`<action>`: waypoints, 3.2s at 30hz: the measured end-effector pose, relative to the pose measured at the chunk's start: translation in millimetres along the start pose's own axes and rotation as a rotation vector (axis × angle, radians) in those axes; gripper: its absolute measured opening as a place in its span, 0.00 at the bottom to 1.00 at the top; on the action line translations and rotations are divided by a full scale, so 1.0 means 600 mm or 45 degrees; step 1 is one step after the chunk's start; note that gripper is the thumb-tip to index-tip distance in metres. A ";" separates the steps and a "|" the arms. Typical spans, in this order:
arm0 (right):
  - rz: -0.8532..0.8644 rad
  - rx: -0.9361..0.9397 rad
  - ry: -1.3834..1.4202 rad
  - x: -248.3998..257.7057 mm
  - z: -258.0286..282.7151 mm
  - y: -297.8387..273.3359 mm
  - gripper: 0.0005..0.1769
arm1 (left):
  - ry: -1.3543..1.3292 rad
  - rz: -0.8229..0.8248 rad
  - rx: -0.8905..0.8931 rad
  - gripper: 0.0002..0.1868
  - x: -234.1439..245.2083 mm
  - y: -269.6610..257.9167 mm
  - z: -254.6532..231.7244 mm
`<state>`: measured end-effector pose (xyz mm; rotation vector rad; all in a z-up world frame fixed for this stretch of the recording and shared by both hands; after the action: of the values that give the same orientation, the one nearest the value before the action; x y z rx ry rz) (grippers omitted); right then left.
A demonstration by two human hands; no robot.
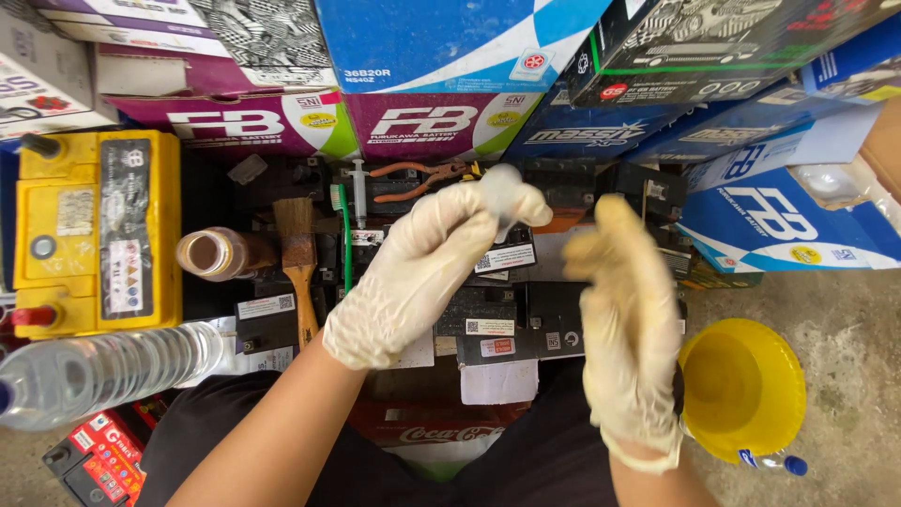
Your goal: Servicing car batteries by drawing liquid from a bucket with a syringe and injecting it into the battery cells.
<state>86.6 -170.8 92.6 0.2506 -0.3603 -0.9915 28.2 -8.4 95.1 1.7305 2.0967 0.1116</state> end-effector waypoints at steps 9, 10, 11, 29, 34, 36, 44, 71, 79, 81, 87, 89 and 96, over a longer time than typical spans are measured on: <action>0.609 -0.406 0.612 -0.089 0.069 -0.097 0.69 | 0.874 -0.052 -0.206 0.16 -0.057 -0.164 -0.017; 0.672 -0.418 0.673 -0.099 0.080 -0.104 0.69 | 0.923 -0.104 -0.203 0.16 -0.061 -0.184 -0.014; 0.736 -0.431 0.734 -0.110 0.090 -0.112 0.68 | 0.972 -0.157 -0.201 0.15 -0.065 -0.203 -0.012; 1.251 -0.475 0.269 -0.272 0.125 -0.150 0.47 | -0.282 -1.295 0.604 0.32 0.068 -0.358 -0.068; 1.431 -0.514 0.074 -0.296 0.109 -0.164 0.55 | -0.605 -1.299 0.502 0.27 0.099 -0.350 -0.050; 1.465 -0.536 0.055 -0.304 0.111 -0.165 0.58 | -0.696 -1.356 0.506 0.21 0.108 -0.355 -0.041; 1.400 -0.647 0.295 -0.312 0.091 -0.155 0.64 | -0.831 -1.236 0.416 0.19 0.117 -0.340 -0.028; 1.125 -0.547 0.629 -0.338 0.086 -0.092 0.54 | -0.841 -1.477 0.536 0.17 0.144 -0.308 -0.030; 1.047 -0.530 0.726 -0.346 0.068 -0.092 0.43 | -0.866 -1.527 0.503 0.21 0.154 -0.308 -0.021; 1.025 -0.523 0.752 -0.345 0.062 -0.095 0.41 | -0.864 -1.510 0.507 0.22 0.152 -0.306 -0.022; 0.956 -0.502 0.690 -0.345 0.047 -0.092 0.35 | -0.935 -1.513 0.524 0.21 0.152 -0.303 -0.019; 0.930 -0.531 0.642 -0.347 0.047 -0.090 0.29 | -0.873 -1.481 0.503 0.21 0.155 -0.302 -0.018; 0.773 -0.606 0.665 -0.353 0.029 -0.092 0.26 | -0.862 -1.580 0.616 0.22 0.155 -0.304 -0.023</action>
<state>-68.2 -20.6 49.8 -0.0431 0.2743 -0.3638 -157.8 42.6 24.4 0.2403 2.2855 -1.2005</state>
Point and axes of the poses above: each hand's wrist, its own y-axis towards the middle knuckle, its own x-axis out of the back of the hand, z = x × y, the point moved 7 cm from there along y, towards the middle knuckle, and after that the axes turned 3 degrees about y, right-handed, at the moved point
